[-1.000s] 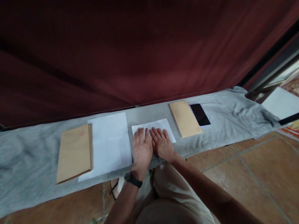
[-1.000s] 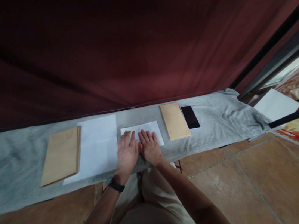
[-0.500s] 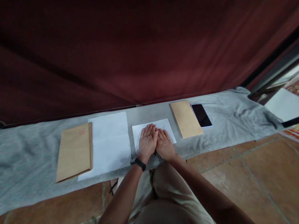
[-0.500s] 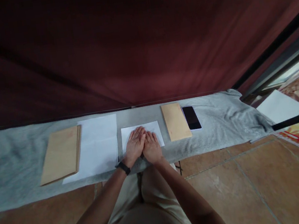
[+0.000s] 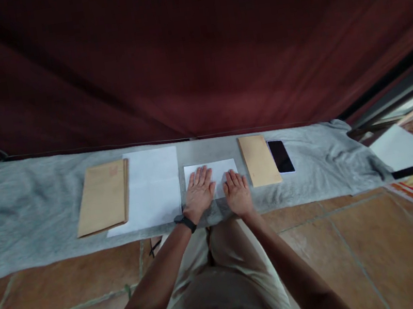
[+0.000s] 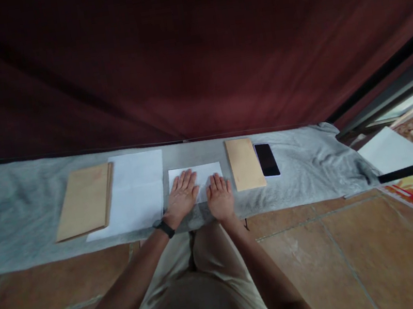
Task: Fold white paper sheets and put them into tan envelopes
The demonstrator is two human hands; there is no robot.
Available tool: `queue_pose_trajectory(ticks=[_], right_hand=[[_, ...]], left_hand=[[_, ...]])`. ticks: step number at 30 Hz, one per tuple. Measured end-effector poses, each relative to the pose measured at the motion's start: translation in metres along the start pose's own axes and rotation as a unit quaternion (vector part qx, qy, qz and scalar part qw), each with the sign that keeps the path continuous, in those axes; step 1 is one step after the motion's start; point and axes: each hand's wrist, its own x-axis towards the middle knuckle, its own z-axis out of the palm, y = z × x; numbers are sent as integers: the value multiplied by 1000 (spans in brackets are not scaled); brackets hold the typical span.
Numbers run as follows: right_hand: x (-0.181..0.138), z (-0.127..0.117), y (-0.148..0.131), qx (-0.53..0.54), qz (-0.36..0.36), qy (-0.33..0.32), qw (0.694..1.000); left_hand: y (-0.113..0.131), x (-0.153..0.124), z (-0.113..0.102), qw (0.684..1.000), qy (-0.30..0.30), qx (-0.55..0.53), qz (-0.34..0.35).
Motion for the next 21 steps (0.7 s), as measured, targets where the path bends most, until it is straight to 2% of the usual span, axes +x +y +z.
queue_pose_trajectory(ticks=[4,9,13,21], right_hand=[[26,-2,-5,36,-33,-29,998],[52,11,-25,19,-56,-66,996],[53,20,-29,-8,-52,-72,996],[43,15,-7,-29,-78,-39,996]], left_hand=[[2,0,0,1000,-3,5,1],[2,0,0,1000,-22,19,12],[3,1,0,999,-36,31,19],[7,2,0,999,-30,32,4]])
